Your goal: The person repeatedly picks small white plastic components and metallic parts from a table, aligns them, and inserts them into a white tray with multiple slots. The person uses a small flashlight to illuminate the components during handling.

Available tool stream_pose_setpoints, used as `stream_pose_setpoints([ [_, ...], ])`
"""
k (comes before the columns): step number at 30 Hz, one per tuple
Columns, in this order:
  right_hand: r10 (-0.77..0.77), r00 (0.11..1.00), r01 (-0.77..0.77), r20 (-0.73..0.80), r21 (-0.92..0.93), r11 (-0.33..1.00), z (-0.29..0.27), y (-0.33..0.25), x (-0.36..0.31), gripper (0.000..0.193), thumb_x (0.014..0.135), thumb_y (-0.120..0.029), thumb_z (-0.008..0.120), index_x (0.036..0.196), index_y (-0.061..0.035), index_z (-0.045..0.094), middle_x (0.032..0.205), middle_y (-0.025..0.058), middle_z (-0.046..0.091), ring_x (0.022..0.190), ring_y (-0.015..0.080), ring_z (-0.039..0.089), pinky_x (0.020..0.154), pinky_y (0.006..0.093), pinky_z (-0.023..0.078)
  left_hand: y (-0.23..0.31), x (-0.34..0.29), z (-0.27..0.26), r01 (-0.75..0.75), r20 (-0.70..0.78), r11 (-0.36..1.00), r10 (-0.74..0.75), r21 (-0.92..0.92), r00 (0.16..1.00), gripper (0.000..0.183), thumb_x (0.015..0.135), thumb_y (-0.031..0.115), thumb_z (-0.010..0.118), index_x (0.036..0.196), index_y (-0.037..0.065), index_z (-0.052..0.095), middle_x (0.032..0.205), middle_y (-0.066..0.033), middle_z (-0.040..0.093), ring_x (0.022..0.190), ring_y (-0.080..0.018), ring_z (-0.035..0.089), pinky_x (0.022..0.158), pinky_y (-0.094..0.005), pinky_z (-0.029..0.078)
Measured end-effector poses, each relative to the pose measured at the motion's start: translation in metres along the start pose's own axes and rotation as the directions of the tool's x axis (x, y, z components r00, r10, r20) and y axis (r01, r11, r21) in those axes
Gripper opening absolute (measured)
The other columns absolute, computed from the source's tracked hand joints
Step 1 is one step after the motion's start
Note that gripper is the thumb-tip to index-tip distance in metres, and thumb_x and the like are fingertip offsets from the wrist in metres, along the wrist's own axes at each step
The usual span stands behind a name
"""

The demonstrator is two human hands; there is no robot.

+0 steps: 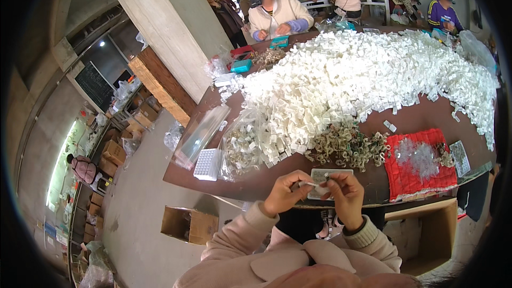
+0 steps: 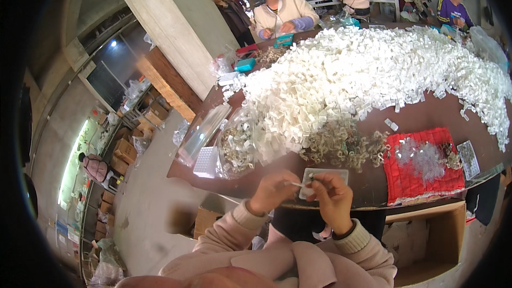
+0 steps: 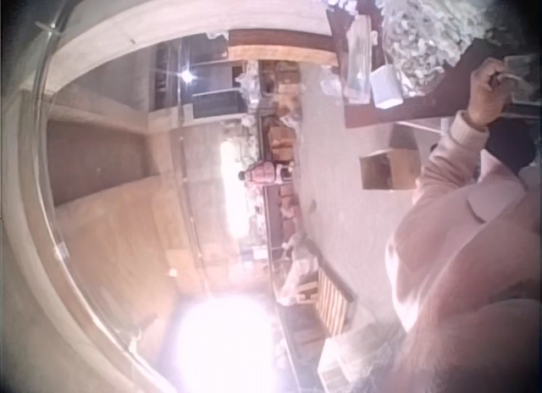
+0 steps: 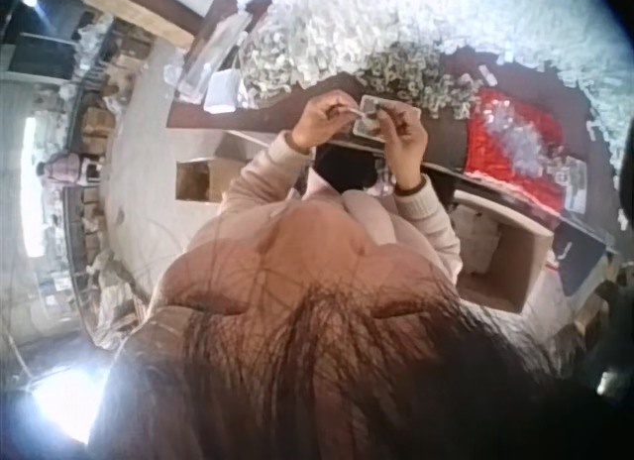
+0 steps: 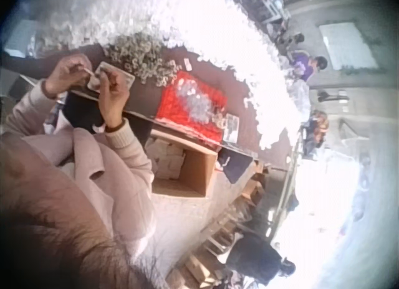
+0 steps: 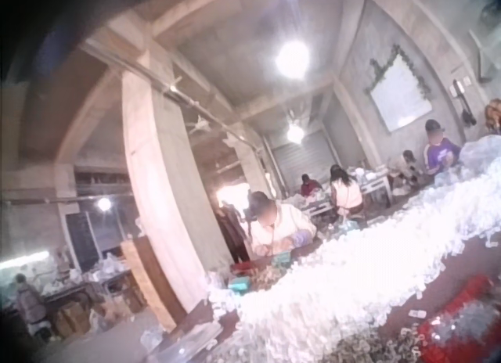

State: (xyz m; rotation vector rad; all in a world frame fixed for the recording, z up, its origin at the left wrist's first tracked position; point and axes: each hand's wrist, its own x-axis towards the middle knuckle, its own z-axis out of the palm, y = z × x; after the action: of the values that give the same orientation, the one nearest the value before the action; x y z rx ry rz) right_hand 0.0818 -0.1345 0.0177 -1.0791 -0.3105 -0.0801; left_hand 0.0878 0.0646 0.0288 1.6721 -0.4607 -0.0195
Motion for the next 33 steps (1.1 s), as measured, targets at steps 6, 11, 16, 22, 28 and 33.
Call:
stream_pose_setpoints([
  [6,0.069,0.998,-0.069,-0.009,0.033,0.997,0.004,0.008,-0.018,0.013,0.099,0.000,0.060,0.112,0.0017,0.059,0.096,0.0071,0.065,0.087,0.0152,0.069,0.067,0.0281,0.062,-0.002,-0.021,0.020,-0.007,-0.200,0.984,-0.029,-0.176,0.979,0.017,0.092,-0.006,0.064,0.107,0.001,0.066,0.101,-0.0058,0.064,0.077,-0.0106,0.062,0.065,-0.0238,0.052],
  [11,-0.087,0.994,0.076,-0.064,-0.157,0.985,0.007,0.011,-0.027,0.014,0.094,0.002,0.066,0.107,0.0023,0.066,0.096,0.0077,0.069,0.081,0.0123,0.069,0.067,0.0245,0.058,0.002,-0.031,0.041,0.045,-0.239,0.937,-0.135,-0.347,0.962,0.020,0.095,-0.005,0.064,0.114,0.002,0.062,0.100,-0.0037,0.065,0.074,-0.0048,0.057,0.062,-0.0206,0.047],
  [16,-0.252,0.967,0.213,-0.026,-0.456,0.864,0.011,0.002,-0.026,0.016,0.088,0.004,0.071,0.103,-0.0010,0.070,0.093,0.0105,0.069,0.077,0.0150,0.070,0.064,0.0251,0.055,0.007,-0.034,0.047,0.033,-0.270,0.998,-0.020,0.045,0.963,0.023,0.091,-0.005,0.068,0.113,-0.001,0.065,0.090,-0.0025,0.069,0.067,-0.0042,0.058,0.056,-0.0200,0.047],
  [22,-0.314,0.949,0.283,0.039,-0.544,0.790,0.004,-0.019,-0.019,0.017,0.086,0.004,0.069,0.101,-0.0029,0.072,0.089,0.0131,0.069,0.079,0.0279,0.067,0.070,0.0329,0.053,0.006,-0.041,0.057,0.114,-0.432,0.943,-0.247,-0.311,0.867,0.010,0.093,-0.002,0.066,0.103,-0.001,0.067,0.080,-0.0015,0.066,0.062,-0.0048,0.056,0.054,-0.0204,0.045],
  [28,-0.114,0.993,0.115,0.031,-0.479,0.870,0.009,-0.027,-0.026,0.023,0.083,0.008,0.071,0.102,-0.0042,0.074,0.088,0.0092,0.069,0.074,0.0172,0.067,0.064,0.0267,0.052,0.008,-0.043,0.059,-0.032,-0.392,0.892,-0.165,-0.450,0.905,0.022,0.093,-0.004,0.066,0.115,-0.004,0.066,0.092,-0.0065,0.069,0.065,-0.0080,0.058,0.054,-0.0217,0.047],
  [33,-0.138,0.986,0.166,0.092,-0.517,0.840,0.010,-0.030,-0.023,0.024,0.082,0.007,0.073,0.103,-0.0042,0.075,0.088,0.0093,0.069,0.075,0.0168,0.067,0.064,0.0269,0.052,0.009,-0.042,0.058,-0.070,-0.382,0.893,-0.118,-0.444,0.916,0.024,0.089,-0.006,0.072,0.113,-0.003,0.067,0.095,-0.0056,0.069,0.070,-0.0074,0.059,0.058,-0.0220,0.050],
])
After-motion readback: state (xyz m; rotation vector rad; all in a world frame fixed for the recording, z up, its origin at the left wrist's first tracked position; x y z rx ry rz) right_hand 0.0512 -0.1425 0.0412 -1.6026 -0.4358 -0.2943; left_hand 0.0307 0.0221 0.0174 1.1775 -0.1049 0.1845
